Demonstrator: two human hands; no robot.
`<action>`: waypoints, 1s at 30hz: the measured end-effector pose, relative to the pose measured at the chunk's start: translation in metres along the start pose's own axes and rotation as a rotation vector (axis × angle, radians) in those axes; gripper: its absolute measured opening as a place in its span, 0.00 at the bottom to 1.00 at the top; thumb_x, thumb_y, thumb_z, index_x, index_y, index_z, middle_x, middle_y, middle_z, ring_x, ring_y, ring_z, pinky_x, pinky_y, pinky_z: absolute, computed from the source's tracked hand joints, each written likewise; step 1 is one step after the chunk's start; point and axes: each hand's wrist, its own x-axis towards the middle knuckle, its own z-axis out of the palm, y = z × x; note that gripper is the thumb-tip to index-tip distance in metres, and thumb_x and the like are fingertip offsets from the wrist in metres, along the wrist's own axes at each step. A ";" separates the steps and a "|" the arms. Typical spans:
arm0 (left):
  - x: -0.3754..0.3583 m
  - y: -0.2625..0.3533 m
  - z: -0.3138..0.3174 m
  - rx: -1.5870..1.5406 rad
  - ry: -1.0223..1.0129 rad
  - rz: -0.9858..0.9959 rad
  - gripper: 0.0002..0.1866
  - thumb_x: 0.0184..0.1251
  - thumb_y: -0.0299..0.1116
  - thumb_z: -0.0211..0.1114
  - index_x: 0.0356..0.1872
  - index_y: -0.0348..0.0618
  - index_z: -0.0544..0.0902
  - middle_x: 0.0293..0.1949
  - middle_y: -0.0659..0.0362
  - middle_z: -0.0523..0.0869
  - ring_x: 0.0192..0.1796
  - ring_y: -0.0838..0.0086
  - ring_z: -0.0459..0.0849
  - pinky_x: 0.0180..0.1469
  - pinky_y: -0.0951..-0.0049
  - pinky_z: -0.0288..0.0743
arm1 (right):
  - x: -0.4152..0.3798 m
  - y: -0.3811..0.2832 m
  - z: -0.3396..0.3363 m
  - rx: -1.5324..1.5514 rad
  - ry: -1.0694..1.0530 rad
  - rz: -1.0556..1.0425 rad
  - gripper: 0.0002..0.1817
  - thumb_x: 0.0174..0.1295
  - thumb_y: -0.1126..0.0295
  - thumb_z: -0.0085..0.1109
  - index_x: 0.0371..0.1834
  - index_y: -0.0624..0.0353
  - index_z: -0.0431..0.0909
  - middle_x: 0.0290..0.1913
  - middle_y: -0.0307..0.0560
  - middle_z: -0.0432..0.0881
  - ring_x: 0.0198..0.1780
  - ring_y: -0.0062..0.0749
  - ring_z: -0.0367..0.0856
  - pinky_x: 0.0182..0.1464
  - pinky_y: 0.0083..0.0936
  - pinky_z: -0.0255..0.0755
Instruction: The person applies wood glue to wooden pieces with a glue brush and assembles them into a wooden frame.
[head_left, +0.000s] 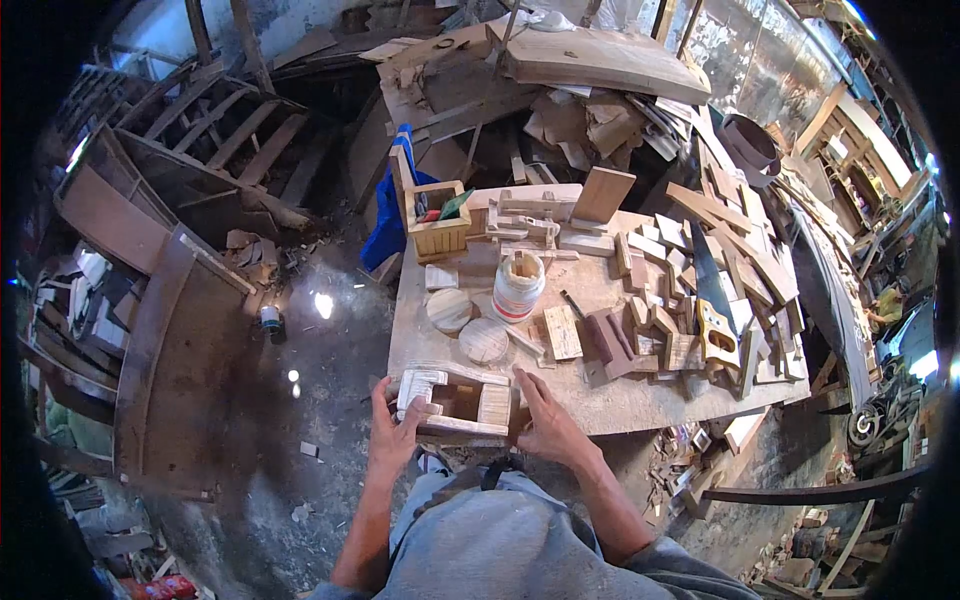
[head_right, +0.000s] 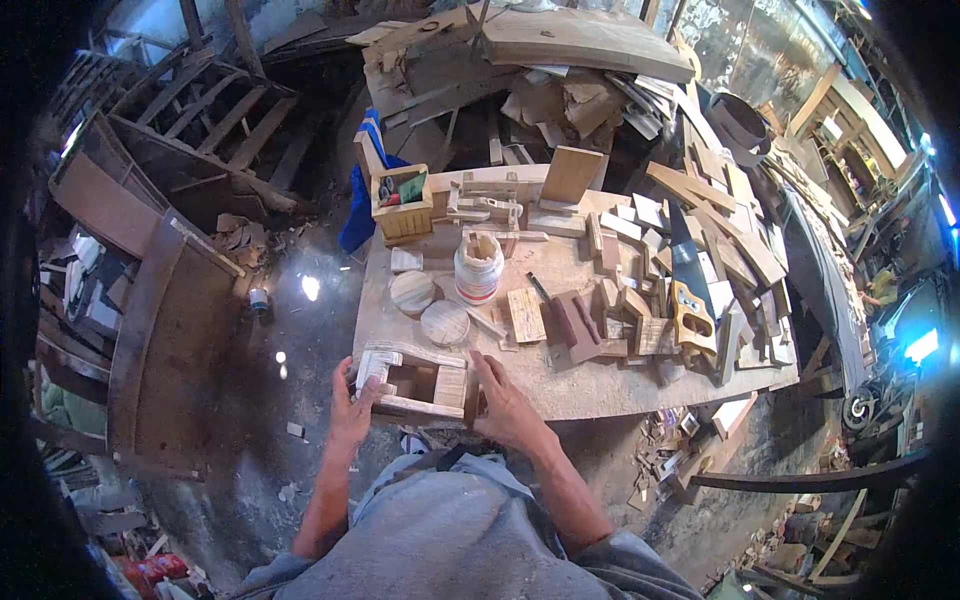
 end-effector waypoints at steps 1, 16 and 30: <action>0.000 0.002 0.000 0.002 -0.002 -0.001 0.45 0.75 0.58 0.67 0.77 0.35 0.59 0.63 0.41 0.79 0.64 0.59 0.80 0.66 0.60 0.74 | 0.001 0.000 0.001 -0.035 -0.004 -0.001 0.62 0.46 0.70 0.79 0.85 0.59 0.49 0.78 0.62 0.60 0.64 0.53 0.80 0.61 0.38 0.82; 0.000 0.005 -0.003 0.079 -0.014 0.008 0.39 0.79 0.57 0.61 0.76 0.37 0.61 0.64 0.43 0.79 0.66 0.58 0.78 0.68 0.58 0.72 | 0.004 -0.012 -0.001 -0.239 -0.064 0.016 0.73 0.40 0.50 0.86 0.85 0.59 0.44 0.81 0.58 0.58 0.71 0.59 0.74 0.69 0.44 0.76; -0.003 0.009 -0.012 0.022 0.061 -0.025 0.34 0.85 0.57 0.48 0.74 0.36 0.67 0.70 0.43 0.74 0.72 0.58 0.72 0.74 0.60 0.63 | 0.005 -0.006 0.005 -0.282 0.018 -0.076 0.71 0.41 0.55 0.85 0.86 0.55 0.43 0.79 0.59 0.61 0.61 0.53 0.83 0.62 0.42 0.81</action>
